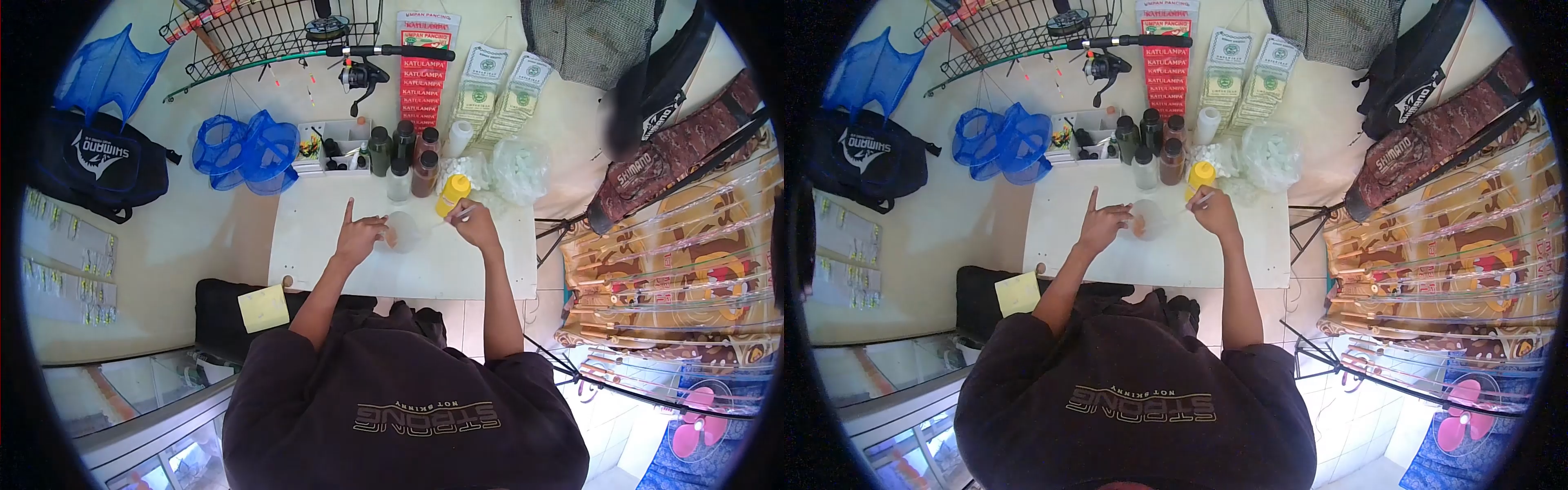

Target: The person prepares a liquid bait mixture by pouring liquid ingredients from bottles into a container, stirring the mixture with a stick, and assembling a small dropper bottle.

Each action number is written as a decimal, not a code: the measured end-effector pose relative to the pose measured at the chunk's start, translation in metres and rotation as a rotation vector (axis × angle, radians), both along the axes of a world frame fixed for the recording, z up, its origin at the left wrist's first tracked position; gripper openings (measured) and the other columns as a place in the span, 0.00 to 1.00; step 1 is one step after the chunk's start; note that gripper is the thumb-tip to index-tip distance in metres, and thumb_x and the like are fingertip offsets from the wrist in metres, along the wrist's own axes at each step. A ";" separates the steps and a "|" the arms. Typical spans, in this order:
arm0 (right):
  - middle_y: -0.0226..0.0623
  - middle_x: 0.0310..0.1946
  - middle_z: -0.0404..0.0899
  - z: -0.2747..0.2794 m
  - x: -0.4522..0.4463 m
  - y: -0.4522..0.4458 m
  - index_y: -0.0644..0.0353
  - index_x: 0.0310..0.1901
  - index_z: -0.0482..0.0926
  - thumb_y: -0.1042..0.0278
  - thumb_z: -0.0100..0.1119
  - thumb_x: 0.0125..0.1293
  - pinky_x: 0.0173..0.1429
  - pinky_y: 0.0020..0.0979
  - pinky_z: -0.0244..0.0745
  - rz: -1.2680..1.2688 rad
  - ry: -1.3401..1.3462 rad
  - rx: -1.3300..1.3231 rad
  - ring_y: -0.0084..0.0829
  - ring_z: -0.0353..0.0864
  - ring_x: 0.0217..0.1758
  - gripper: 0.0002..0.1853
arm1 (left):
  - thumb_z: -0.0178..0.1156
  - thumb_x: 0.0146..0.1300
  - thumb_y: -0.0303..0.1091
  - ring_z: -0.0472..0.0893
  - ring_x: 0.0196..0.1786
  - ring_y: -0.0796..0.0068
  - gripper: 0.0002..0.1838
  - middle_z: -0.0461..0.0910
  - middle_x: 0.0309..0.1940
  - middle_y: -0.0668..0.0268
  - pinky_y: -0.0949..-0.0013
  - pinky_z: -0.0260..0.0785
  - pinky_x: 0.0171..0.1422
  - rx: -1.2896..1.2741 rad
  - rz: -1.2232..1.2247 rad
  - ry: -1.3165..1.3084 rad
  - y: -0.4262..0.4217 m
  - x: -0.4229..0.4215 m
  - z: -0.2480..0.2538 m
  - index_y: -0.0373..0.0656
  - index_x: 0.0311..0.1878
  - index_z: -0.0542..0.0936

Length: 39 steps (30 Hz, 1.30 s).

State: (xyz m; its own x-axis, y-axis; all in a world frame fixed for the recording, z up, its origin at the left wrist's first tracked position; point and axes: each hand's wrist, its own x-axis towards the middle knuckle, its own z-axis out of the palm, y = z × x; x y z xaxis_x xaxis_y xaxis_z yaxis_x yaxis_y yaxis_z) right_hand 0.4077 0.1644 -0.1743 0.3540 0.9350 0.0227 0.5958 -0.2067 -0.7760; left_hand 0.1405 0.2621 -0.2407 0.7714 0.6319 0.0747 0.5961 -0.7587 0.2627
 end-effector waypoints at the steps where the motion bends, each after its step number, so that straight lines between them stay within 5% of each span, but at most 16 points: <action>1: 0.39 0.29 0.86 0.005 0.000 -0.001 0.61 0.28 0.81 0.75 0.62 0.55 0.43 0.33 0.78 0.078 0.062 -0.045 0.35 0.86 0.35 0.01 | 0.64 0.59 0.35 0.79 0.60 0.85 0.11 0.83 0.54 0.81 0.38 0.30 0.81 0.000 0.006 0.018 0.001 0.000 -0.001 0.60 0.46 0.86; 35: 0.41 0.29 0.86 -0.006 0.020 -0.006 0.63 0.29 0.79 0.75 0.65 0.55 0.42 0.34 0.77 0.111 0.085 0.018 0.37 0.85 0.34 0.04 | 0.64 0.57 0.30 0.79 0.60 0.83 0.12 0.82 0.56 0.80 0.38 0.31 0.82 0.050 0.063 -0.056 -0.013 0.013 -0.003 0.60 0.42 0.86; 39: 0.37 0.28 0.84 -0.016 0.022 -0.003 0.63 0.30 0.79 0.75 0.67 0.56 0.40 0.31 0.75 0.029 0.075 -0.026 0.30 0.82 0.32 0.05 | 0.64 0.57 0.30 0.78 0.61 0.82 0.11 0.82 0.56 0.80 0.39 0.32 0.82 0.018 0.097 -0.051 -0.014 0.013 0.000 0.61 0.41 0.86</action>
